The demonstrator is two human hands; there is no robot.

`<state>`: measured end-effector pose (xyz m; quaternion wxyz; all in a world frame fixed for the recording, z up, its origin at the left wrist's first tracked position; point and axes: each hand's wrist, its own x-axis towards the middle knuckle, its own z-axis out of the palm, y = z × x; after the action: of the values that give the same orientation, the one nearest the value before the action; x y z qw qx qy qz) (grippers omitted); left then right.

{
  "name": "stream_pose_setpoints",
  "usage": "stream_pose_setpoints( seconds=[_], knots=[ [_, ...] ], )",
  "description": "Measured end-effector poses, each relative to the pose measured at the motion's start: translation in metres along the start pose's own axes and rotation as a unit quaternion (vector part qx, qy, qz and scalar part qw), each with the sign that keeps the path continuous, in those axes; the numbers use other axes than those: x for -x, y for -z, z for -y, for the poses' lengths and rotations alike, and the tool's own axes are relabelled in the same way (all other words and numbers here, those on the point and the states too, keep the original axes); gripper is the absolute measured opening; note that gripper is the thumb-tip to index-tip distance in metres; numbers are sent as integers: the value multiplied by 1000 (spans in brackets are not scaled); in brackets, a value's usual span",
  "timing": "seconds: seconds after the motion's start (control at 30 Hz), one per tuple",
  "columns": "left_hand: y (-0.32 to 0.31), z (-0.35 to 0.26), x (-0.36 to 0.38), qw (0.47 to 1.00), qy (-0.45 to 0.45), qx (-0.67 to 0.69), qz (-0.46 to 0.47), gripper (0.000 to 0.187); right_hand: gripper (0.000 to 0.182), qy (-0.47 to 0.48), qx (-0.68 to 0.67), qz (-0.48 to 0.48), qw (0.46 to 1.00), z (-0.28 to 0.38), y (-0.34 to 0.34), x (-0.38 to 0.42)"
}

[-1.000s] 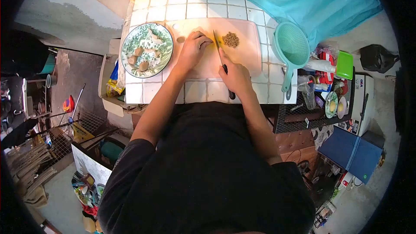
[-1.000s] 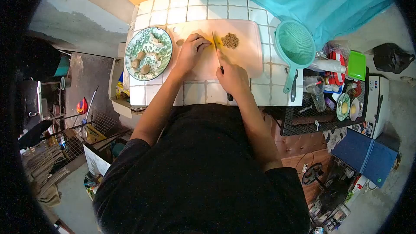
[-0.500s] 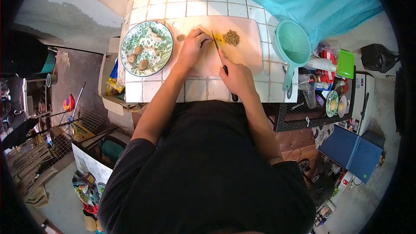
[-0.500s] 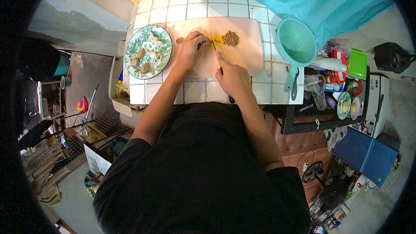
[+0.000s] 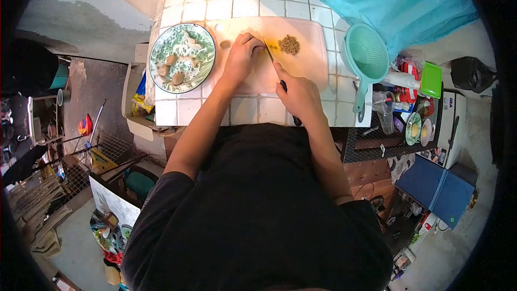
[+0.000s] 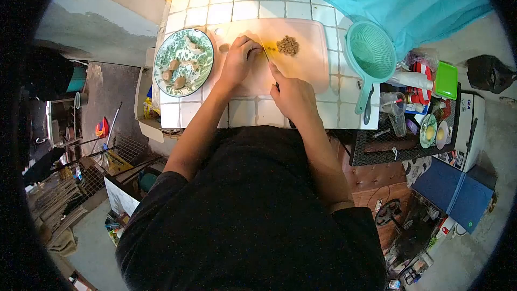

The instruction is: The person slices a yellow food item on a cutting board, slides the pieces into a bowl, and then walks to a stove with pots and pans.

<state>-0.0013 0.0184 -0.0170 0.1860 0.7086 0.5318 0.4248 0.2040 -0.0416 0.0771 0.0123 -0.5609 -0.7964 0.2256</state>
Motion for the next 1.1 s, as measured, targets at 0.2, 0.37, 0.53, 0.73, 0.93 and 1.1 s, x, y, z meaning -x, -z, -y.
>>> stream_pose_setpoints(
  seconds=[0.2,0.37,0.53,0.73,0.93,1.1],
  knots=[
    [-1,2,0,1000,-14,-1,-7,11,61,-2,11,22,1000,3,4,0],
    [-5,6,1,1000,-6,-2,-8,11,60,-2,16,25,1000,4,-2,-1],
    [2,-3,-1,999,11,-41,-23,12,65,6,-14,-19,1000,-4,-42,-8],
    [11,3,5,999,30,-32,12,23,67,-3,-66,-41,997,-12,-31,0],
    [35,-15,11,995,39,-95,-19,26,66,-13,-77,-49,996,-10,-14,11],
    [45,-17,14,990,57,-121,36,26,67,-5,-96,-67,993,-16,-18,11]
  ],
)
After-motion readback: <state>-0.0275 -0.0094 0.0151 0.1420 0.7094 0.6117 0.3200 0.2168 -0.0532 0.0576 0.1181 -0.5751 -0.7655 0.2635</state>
